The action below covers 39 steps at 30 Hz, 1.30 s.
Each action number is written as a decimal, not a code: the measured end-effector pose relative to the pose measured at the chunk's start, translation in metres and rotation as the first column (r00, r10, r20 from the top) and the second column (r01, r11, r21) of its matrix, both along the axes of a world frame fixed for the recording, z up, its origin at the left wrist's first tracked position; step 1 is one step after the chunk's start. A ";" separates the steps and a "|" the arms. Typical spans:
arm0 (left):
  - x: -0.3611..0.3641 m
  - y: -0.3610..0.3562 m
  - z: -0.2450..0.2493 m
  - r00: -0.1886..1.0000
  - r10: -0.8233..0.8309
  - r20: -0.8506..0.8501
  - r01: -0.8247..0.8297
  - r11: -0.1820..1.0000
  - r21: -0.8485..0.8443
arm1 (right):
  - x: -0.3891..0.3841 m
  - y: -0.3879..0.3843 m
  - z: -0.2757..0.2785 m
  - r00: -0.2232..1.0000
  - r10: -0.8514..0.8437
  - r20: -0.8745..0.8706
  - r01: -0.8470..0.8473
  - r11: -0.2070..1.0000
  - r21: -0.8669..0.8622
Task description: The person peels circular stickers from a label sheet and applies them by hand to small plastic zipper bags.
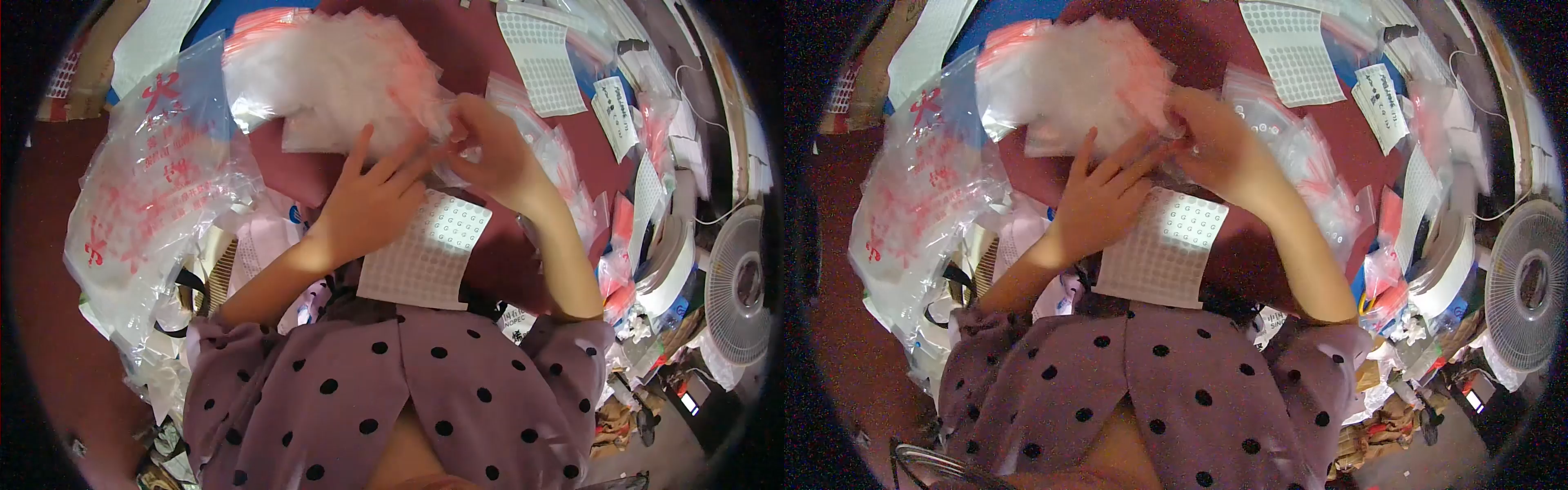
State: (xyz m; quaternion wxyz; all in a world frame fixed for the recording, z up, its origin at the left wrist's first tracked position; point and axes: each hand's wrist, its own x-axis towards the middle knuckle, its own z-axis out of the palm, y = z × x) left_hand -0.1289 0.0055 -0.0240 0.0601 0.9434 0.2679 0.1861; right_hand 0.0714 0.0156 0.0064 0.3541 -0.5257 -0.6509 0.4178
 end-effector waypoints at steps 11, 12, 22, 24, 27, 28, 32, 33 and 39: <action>-0.015 -0.001 -0.002 0.999 0.013 0.029 -0.012 0.999 -0.037 | -0.015 0.011 0.018 0.755 -0.071 0.652 -0.023 0.991 0.135; -0.015 -0.001 -0.001 1.000 0.016 0.014 -0.015 0.998 -0.067 | -0.017 0.012 0.017 0.754 -0.072 0.652 -0.022 0.991 0.135; -0.030 0.020 0.009 0.995 0.084 0.054 -0.081 0.996 -0.046 | -0.011 0.011 0.010 0.733 -0.073 0.676 0.053 0.997 0.050; -0.037 0.030 0.010 0.996 0.078 0.042 -0.076 0.995 -0.059 | -0.004 0.010 0.010 0.796 -0.055 0.603 0.051 0.998 0.024; -0.036 0.023 0.005 0.998 0.058 0.028 -0.056 0.995 -0.080 | 0.000 0.010 0.003 0.931 -0.060 0.360 0.057 0.998 0.019; -0.033 0.019 0.003 0.998 0.055 0.026 -0.052 0.995 -0.080 | -0.001 0.010 -0.002 0.916 -0.090 0.392 0.042 0.991 0.130; -0.025 0.005 0.005 1.000 -0.006 0.006 0.006 0.999 -0.049 | 0.007 0.010 -0.005 0.841 -0.063 0.537 0.005 0.994 0.110; -0.024 0.005 0.007 0.998 -0.061 0.007 0.061 0.995 -0.075 | 0.010 0.010 -0.006 0.841 -0.062 0.537 0.004 0.994 0.108; -0.012 0.009 0.007 0.990 -0.128 0.061 0.128 0.992 0.008 | 0.013 0.012 -0.006 0.855 -0.072 0.514 -0.015 0.986 0.163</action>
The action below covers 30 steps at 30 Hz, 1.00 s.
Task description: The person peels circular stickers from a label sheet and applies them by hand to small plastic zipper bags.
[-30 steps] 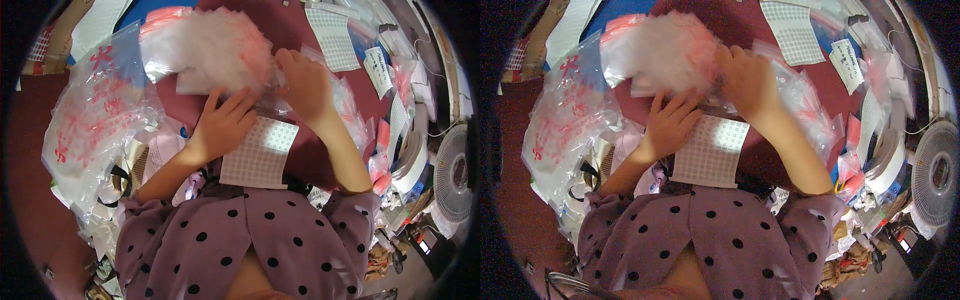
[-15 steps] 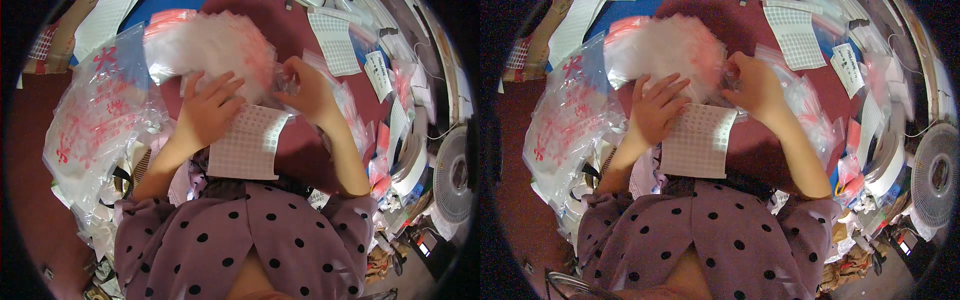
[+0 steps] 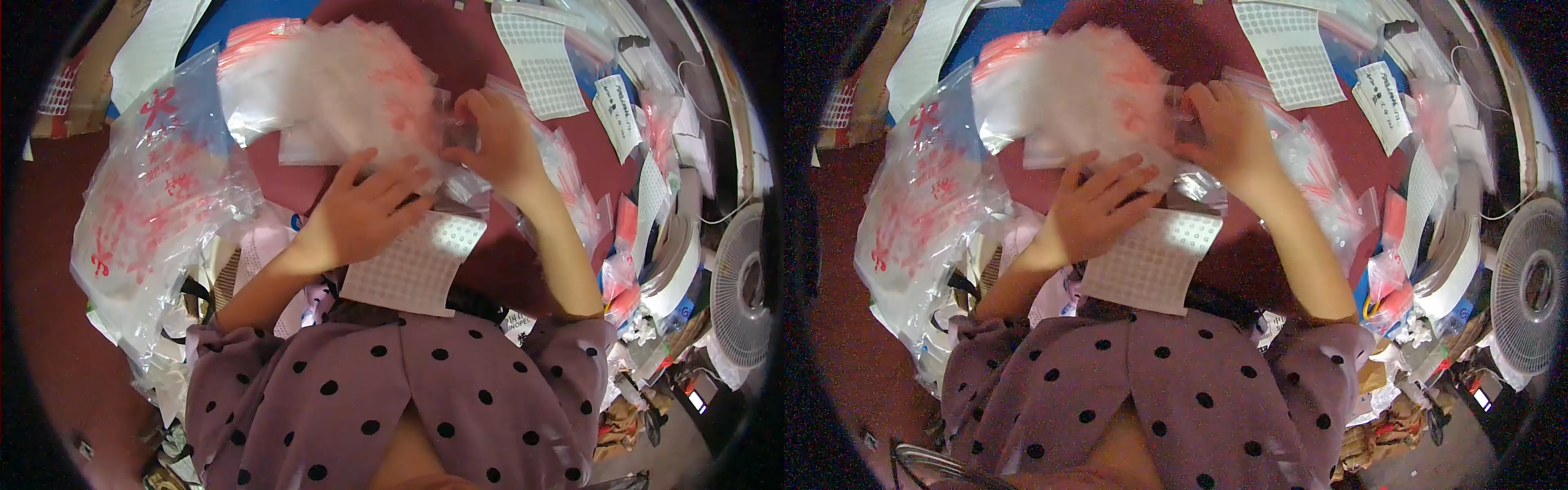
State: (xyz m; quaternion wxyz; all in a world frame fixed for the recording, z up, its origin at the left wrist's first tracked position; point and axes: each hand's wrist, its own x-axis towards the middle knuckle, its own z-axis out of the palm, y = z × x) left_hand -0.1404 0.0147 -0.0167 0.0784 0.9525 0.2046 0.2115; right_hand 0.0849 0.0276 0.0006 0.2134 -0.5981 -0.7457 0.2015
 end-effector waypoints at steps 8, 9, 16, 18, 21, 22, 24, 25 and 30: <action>0.017 -0.017 -0.006 1.000 -0.019 -0.018 0.017 0.994 -0.106 | 0.031 -0.011 0.004 0.997 -0.031 0.068 0.038 0.994 -0.104; 0.022 -0.019 -0.003 0.999 0.020 0.044 -0.017 0.998 -0.066 | 0.030 -0.014 0.007 0.997 -0.034 0.070 0.041 0.994 -0.104; 0.039 -0.020 -0.004 0.994 -0.026 -0.104 0.017 0.996 -0.089 | 0.022 -0.031 0.002 0.992 -0.076 -0.099 0.071 0.996 -0.056; 0.035 -0.021 -0.005 0.990 -0.045 -0.133 0.036 0.997 -0.073 | 0.017 -0.030 -0.004 0.988 -0.070 -0.136 0.069 0.998 -0.011; 0.029 -0.023 -0.007 0.992 -0.055 -0.115 0.053 0.998 -0.023 | 0.013 -0.026 -0.009 0.987 -0.046 -0.157 0.043 0.999 -0.026; 0.027 -0.023 -0.008 0.991 -0.055 -0.119 0.053 0.998 -0.020 | 0.016 -0.025 -0.010 0.992 -0.058 -0.115 0.052 0.997 -0.057; 0.024 -0.024 -0.009 0.992 -0.059 -0.116 0.060 0.998 0.008 | 0.017 -0.024 -0.007 0.995 -0.065 -0.073 0.058 0.995 -0.087; 0.023 -0.025 -0.011 0.992 -0.054 -0.116 0.056 0.998 0.009 | 0.017 -0.024 -0.005 0.994 -0.092 -0.064 0.084 0.991 -0.107; 0.025 -0.028 -0.010 0.996 -0.079 -0.032 0.080 0.997 0.024 | 0.024 -0.022 -0.007 0.995 -0.084 0.049 0.083 0.997 0.003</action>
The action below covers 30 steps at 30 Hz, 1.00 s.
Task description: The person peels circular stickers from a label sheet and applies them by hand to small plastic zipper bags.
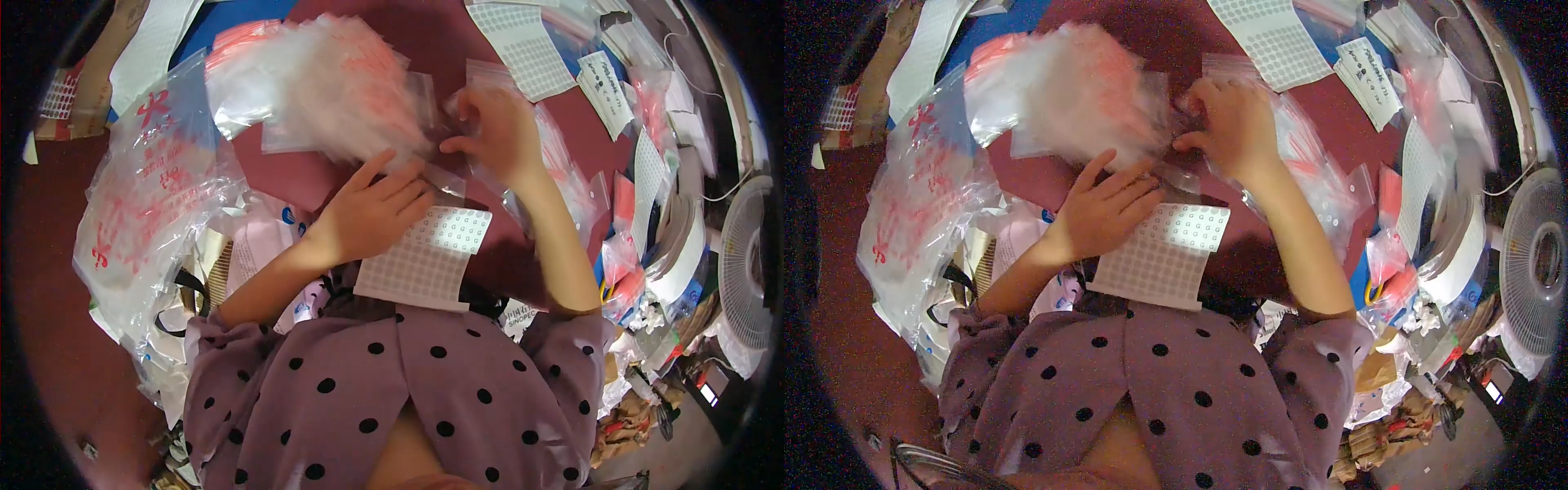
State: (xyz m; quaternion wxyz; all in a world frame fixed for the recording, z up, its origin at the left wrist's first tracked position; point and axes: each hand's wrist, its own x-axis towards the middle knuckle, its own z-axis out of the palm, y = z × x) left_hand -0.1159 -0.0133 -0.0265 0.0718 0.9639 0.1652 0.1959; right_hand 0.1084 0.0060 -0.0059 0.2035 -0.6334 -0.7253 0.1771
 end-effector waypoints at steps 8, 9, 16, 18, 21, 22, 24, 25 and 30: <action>-0.001 -0.006 -0.005 0.999 0.041 -0.020 -0.040 0.998 0.049 | -0.012 -0.028 0.015 0.981 -0.042 -0.189 0.017 0.991 -0.130; -0.001 -0.008 -0.005 0.999 0.051 -0.002 -0.051 0.996 0.067 | -0.015 -0.033 0.016 0.981 -0.041 -0.188 0.016 0.991 -0.133; -0.009 -0.020 -0.010 1.000 0.011 -0.013 -0.011 1.000 0.012 | -0.019 -0.054 0.008 0.993 0.055 -0.108 -0.067 0.992 -0.103; -0.008 -0.021 -0.010 0.999 0.019 0.028 -0.020 1.000 0.013 | -0.024 -0.058 0.013 0.975 -0.032 -0.220 0.019 0.998 -0.062; -0.007 -0.019 -0.008 0.998 -0.001 0.059 -0.001 0.999 0.035 | -0.029 -0.056 0.003 0.880 -0.042 -0.473 0.005 0.997 -0.079; -0.007 -0.020 -0.008 0.998 -0.002 0.060 0.000 0.999 0.035 | -0.030 -0.054 0.005 0.881 -0.043 -0.472 0.006 0.997 -0.079; -0.009 -0.021 -0.009 0.990 -0.101 0.101 0.106 0.994 -0.041 | -0.031 -0.050 0.013 0.868 -0.106 -0.484 -0.017 0.970 -0.242; -0.007 -0.021 -0.007 0.990 -0.102 0.101 0.106 0.994 -0.040 | -0.030 -0.049 0.014 0.868 -0.106 -0.485 -0.017 0.970 -0.241; 0.004 -0.019 -0.004 0.994 -0.069 0.085 0.080 0.987 -0.142 | -0.023 -0.051 0.005 0.844 -0.182 -0.504 0.013 0.947 -0.320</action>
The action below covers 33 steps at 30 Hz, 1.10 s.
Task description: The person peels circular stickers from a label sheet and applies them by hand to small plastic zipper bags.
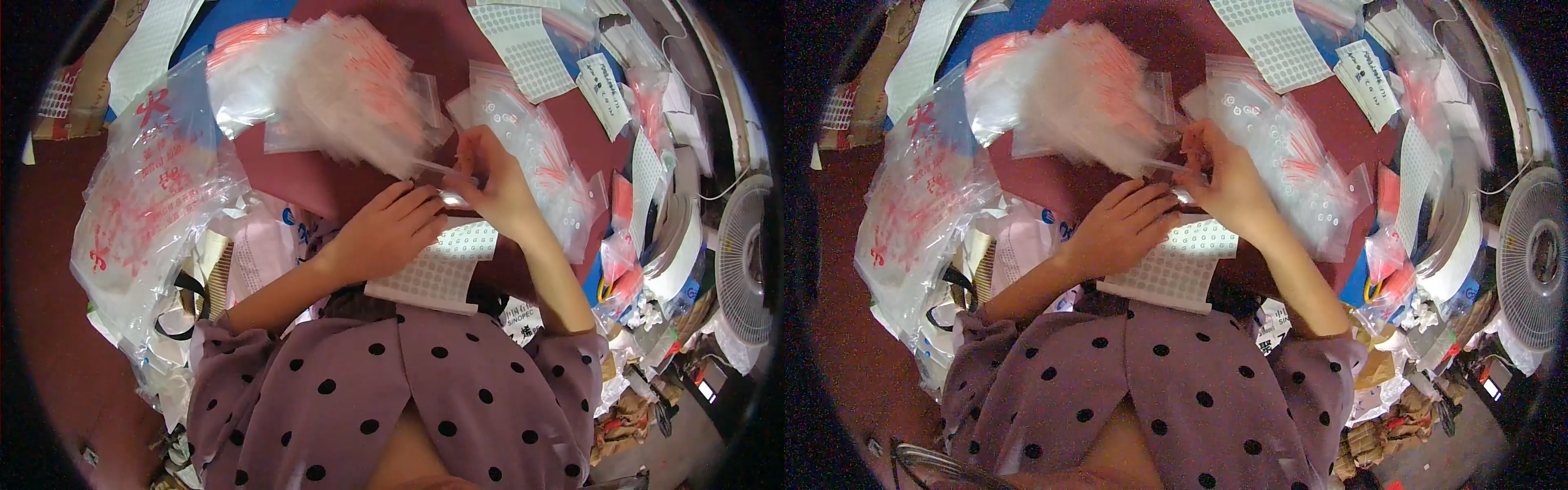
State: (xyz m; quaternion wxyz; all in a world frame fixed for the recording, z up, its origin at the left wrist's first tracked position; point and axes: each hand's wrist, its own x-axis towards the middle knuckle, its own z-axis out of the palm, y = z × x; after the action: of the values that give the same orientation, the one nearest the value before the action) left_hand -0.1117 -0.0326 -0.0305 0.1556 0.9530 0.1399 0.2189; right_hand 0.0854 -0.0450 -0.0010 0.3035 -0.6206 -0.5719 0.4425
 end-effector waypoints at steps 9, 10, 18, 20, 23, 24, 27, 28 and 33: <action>0.001 0.000 0.004 0.998 -0.045 -0.041 0.038 0.987 -0.155 | 0.003 0.017 0.005 0.949 -0.116 0.293 -0.026 0.898 0.439; 0.002 0.000 0.004 0.998 -0.046 -0.041 0.039 0.987 -0.153 | 0.004 0.016 0.008 0.949 -0.117 0.294 -0.025 0.898 0.440; 0.006 -0.006 -0.002 0.998 0.039 -0.048 -0.041 0.998 -0.049 | -0.008 0.002 0.005 0.860 0.048 0.509 -0.195 0.952 0.238; 0.003 -0.005 -0.001 0.999 0.015 -0.040 -0.017 0.999 -0.050 | -0.011 0.004 0.004 0.734 0.002 0.679 -0.233 0.940 0.249; -0.008 0.007 0.014 0.998 0.028 -0.054 -0.030 0.999 -0.031 | -0.011 0.013 0.019 0.615 -0.176 0.769 -0.092 0.952 0.291; -0.011 0.012 0.021 0.996 0.061 -0.070 -0.062 0.998 -0.010 | -0.004 0.017 0.014 0.733 -0.199 0.650 -0.096 0.916 0.389; -0.018 0.023 0.028 0.986 0.105 -0.126 -0.100 0.994 0.051 | 0.003 0.024 -0.011 0.829 -0.123 0.546 -0.174 0.870 0.461; -0.019 0.024 0.031 0.989 0.092 -0.116 -0.086 0.995 0.054 | 0.004 0.024 -0.016 0.818 -0.041 0.574 -0.262 0.861 0.435; -0.017 0.010 0.036 0.994 -0.018 0.104 0.066 0.875 -0.480 | 0.026 -0.019 0.021 0.994 -0.071 -0.082 0.088 0.970 0.225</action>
State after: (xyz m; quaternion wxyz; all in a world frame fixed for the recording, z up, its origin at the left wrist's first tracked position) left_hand -0.1289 -0.0225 0.0053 0.3994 0.8754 0.1617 0.2193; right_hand 0.1119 -0.0638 0.0201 0.4110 -0.5874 -0.5822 0.3835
